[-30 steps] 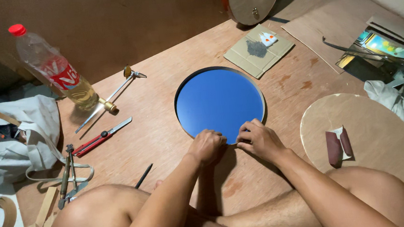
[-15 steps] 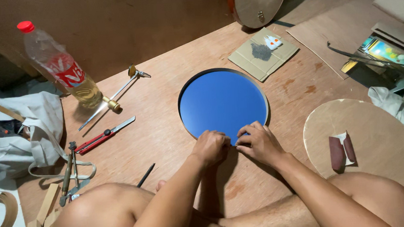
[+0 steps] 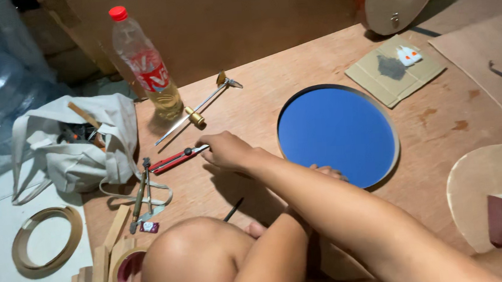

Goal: The person assembles a circular frame by applying glue to a wooden strip, wrapping it around a blue circular plate, and then fitting it into a larger wooden circular base.

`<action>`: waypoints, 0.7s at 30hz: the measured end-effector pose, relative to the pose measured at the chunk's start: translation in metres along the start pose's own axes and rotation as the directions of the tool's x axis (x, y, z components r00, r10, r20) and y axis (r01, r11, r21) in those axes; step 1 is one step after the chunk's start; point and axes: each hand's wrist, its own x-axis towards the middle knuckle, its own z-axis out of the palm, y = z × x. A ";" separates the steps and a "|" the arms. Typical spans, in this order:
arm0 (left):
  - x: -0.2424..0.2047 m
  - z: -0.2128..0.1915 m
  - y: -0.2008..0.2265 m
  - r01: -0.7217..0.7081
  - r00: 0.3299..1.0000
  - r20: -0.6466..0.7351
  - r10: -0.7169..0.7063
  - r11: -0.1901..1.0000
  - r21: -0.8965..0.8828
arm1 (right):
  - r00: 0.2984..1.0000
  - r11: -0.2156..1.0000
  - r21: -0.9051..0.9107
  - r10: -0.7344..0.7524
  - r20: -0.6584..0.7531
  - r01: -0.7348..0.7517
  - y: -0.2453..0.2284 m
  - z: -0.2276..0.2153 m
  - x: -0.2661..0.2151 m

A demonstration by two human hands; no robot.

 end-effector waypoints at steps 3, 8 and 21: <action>-0.015 -0.021 -0.021 0.026 0.999 0.031 -0.026 1.000 -0.005 | 0.989 0.997 -0.049 0.061 0.134 -0.055 -0.013 0.049 0.052; -0.043 -0.043 -0.039 0.067 0.995 0.076 -0.064 0.997 -0.025 | 0.971 0.966 -0.214 0.178 0.159 -0.142 -0.013 0.082 0.073; -0.035 -0.008 -0.028 0.096 0.990 0.109 -0.088 0.993 -0.075 | 0.994 0.922 -0.377 -0.054 0.098 0.087 -0.008 0.037 0.034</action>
